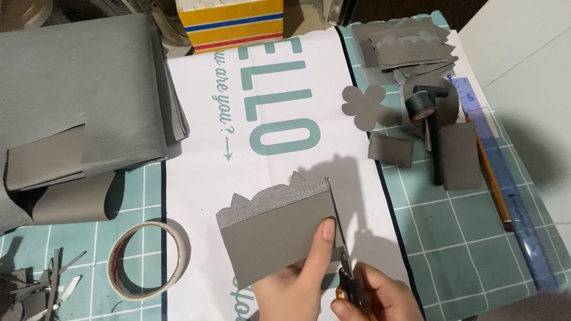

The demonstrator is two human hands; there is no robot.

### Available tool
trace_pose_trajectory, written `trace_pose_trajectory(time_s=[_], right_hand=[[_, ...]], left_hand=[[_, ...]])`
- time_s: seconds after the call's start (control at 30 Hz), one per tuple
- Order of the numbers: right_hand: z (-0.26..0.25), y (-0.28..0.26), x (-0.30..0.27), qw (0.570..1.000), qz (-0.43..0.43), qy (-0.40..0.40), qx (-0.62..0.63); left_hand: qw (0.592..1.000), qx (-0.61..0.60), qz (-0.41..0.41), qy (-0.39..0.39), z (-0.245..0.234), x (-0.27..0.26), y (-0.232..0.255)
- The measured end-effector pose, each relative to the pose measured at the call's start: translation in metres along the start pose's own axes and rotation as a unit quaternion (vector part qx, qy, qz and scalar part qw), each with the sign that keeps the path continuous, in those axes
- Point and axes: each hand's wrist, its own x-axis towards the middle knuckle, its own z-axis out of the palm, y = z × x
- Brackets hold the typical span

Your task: Cutting and preparing a piece of material using scissors, a pencil, and leatherworking tools on a workshop table.

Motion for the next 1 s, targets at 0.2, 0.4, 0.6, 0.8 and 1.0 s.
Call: trace_pose_trajectory(time_s=[0.2,0.4,0.6,0.8,1.0], right_hand=[[0.004,-0.017,-0.007,0.991,0.047,0.001,0.123],[0.003,-0.018,-0.006,0.984,0.109,-0.023,0.136],[-0.004,-0.005,-0.004,0.988,0.065,-0.038,0.135],[-0.003,-0.003,-0.004,0.989,0.040,-0.038,0.134],[-0.003,0.003,-0.002,0.993,0.022,-0.038,0.112]], left_hand=[[0.998,-0.011,0.054,-0.019,-0.001,0.001,-0.001],[0.999,-0.027,-0.026,-0.005,0.001,-0.002,0.003],[0.999,-0.010,-0.025,-0.022,-0.001,-0.002,0.000],[1.000,-0.006,-0.013,-0.028,-0.001,-0.003,0.002],[0.999,-0.021,0.009,-0.029,-0.001,-0.002,-0.002]])
